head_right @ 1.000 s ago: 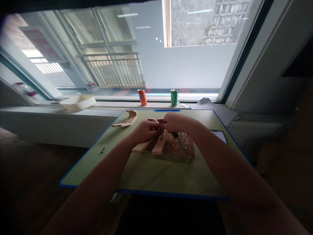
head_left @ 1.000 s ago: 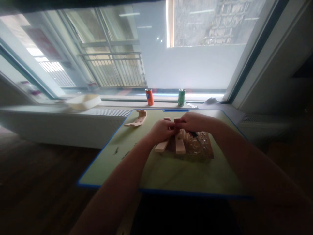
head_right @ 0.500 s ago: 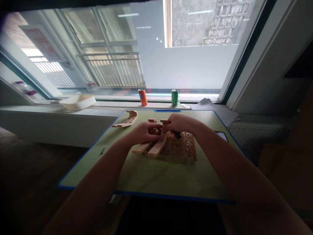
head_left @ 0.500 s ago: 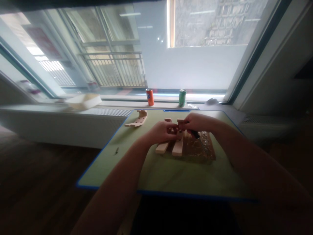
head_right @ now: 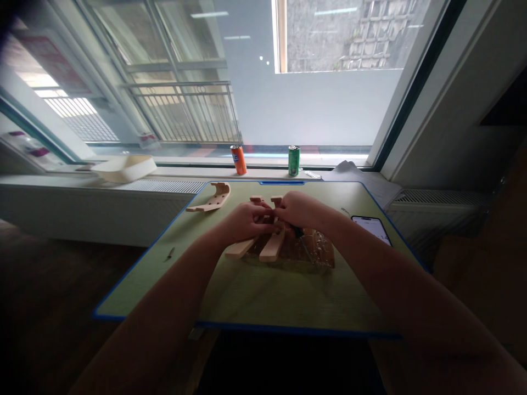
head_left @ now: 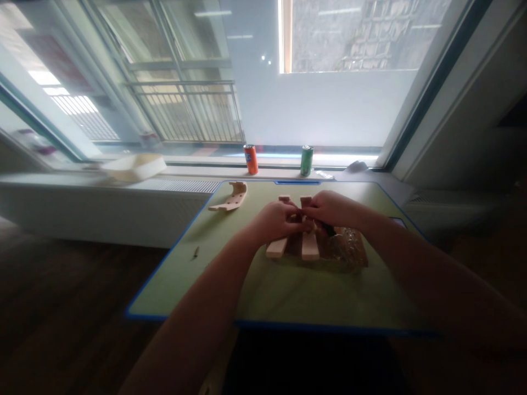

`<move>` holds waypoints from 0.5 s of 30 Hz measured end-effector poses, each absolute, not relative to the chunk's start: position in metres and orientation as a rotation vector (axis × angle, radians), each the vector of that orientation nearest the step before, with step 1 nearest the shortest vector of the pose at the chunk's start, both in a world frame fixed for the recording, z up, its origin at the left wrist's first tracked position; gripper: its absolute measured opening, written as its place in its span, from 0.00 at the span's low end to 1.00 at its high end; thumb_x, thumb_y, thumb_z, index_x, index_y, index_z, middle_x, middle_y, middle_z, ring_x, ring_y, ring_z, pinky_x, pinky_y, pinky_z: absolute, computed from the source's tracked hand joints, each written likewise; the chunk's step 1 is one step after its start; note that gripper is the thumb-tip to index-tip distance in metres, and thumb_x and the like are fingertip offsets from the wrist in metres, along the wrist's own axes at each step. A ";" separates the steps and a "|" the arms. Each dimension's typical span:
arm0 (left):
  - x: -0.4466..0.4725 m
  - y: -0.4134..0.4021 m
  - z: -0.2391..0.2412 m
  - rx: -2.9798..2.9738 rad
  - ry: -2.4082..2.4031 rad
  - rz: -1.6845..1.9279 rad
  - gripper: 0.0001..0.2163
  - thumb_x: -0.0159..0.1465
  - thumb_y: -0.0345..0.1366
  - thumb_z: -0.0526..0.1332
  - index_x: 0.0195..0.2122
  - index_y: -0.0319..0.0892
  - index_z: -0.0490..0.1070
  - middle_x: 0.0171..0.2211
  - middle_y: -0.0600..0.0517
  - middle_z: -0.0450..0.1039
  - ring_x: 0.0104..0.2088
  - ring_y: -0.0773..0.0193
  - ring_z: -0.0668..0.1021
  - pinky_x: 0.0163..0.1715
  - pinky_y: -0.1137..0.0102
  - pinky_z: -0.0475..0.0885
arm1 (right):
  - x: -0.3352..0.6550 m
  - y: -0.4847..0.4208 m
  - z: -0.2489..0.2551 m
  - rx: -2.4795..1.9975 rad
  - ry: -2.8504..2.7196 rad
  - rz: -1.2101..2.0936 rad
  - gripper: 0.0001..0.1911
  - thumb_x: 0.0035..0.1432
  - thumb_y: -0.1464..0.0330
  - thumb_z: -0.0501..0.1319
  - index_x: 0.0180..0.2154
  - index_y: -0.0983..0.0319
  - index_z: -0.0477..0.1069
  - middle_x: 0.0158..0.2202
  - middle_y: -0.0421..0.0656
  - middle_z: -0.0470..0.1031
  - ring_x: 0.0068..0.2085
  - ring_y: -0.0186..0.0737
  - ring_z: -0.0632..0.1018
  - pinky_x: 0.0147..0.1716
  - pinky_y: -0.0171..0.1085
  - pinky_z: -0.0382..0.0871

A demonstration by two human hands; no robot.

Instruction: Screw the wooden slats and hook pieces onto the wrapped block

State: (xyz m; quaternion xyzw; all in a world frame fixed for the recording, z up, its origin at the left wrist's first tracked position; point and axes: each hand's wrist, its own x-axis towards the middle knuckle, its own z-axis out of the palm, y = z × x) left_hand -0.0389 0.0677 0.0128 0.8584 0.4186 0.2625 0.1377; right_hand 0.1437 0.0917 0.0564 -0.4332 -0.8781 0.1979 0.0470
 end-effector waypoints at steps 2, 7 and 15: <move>-0.039 0.067 0.012 2.472 1.210 0.780 0.16 0.55 0.48 0.62 0.41 0.46 0.77 0.36 0.50 0.77 0.37 0.62 0.75 0.39 0.69 0.67 | 0.143 0.090 0.058 -1.329 -2.683 0.598 0.21 0.58 0.58 0.50 0.24 0.64 0.72 0.19 0.41 0.73 0.19 0.30 0.68 0.21 0.31 0.56; -0.038 0.068 0.012 2.479 1.227 0.775 0.20 0.54 0.50 0.62 0.44 0.47 0.75 0.44 0.51 0.75 0.42 0.59 0.74 0.42 0.67 0.67 | 0.142 0.091 0.054 -1.282 -2.709 0.730 0.18 0.58 0.63 0.49 0.25 0.65 0.72 0.20 0.42 0.74 0.19 0.30 0.71 0.21 0.30 0.60; -0.035 0.070 0.014 2.519 1.333 0.703 0.19 0.55 0.50 0.60 0.44 0.46 0.73 0.29 0.52 0.74 0.34 0.61 0.73 0.35 0.69 0.66 | 0.141 0.094 0.050 -1.255 -2.674 0.834 0.15 0.59 0.65 0.50 0.32 0.65 0.73 0.26 0.45 0.76 0.23 0.32 0.73 0.23 0.30 0.63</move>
